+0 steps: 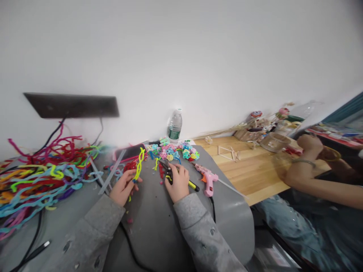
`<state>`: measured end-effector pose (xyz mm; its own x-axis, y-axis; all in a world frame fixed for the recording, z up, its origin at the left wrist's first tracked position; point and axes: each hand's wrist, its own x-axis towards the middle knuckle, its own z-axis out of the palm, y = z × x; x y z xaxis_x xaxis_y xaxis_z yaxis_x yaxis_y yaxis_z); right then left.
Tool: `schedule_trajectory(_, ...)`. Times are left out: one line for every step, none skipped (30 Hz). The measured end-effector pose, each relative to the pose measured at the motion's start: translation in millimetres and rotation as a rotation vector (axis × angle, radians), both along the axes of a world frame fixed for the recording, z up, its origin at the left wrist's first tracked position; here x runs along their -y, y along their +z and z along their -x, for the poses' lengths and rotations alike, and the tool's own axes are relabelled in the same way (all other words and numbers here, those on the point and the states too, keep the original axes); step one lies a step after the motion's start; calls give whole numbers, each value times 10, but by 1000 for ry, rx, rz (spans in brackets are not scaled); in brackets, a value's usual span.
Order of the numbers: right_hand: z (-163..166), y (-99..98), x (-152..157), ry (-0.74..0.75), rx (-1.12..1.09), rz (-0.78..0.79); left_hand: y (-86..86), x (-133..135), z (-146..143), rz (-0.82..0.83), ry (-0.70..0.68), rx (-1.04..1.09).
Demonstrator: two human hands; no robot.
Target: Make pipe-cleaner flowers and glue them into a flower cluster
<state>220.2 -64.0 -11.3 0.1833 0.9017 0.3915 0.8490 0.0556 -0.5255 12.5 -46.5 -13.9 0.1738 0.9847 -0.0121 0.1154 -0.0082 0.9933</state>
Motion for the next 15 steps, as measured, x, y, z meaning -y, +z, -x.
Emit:
schedule_trajectory(20, 29, 22, 30, -44, -44, 36, 7, -13, 13, -16, 18)
schedule_trajectory(49, 63, 44, 81, -106, -75, 68, 16, -27, 24, -37, 35)
schedule_trajectory(87, 98, 62, 153, -191, -81, 93, 25, -41, 33, -69, 47)
schedule_trajectory(132, 129, 71, 237, -293, -54, 111, 36, -56, 41, -107, 57)
schedule_trajectory(180, 152, 70, 319, -401, 3, 121, 49, -70, 47, -150, 65)
schedule_trajectory(229, 165, 57, 386, -495, 75, 124, 61, -83, 53, -191, 73)
schedule_trajectory(274, 168, 34, 436, -565, 141, 121, 72, -93, 58, -227, 81)
schedule_trajectory(313, 161, 1, 471, -607, 182, 113, 82, -98, 65, -254, 91)
schedule_trajectory(343, 147, -40, 494, -627, 193, 100, 88, -97, 79, -273, 102)
schedule_trajectory(362, 130, -84, 503, -636, 183, 85, 90, -89, 102, -284, 111)
schedule_trajectory(372, 111, -130, 500, -643, 163, 68, 87, -75, 133, -283, 118)
schedule_trajectory(372, 95, -173, 489, -663, 144, 52, 81, -57, 165, -266, 123)
schedule_trajectory(365, 82, -212, 477, -698, 134, 37, 71, -37, 194, -238, 127)
schedule_trajectory(355, 71, -245, 467, -747, 130, 24, 60, -18, 213, -191, 130)
schedule_trajectory(343, 64, -271, 459, -809, 128, 14, 48, -2, 218, -135, 129)
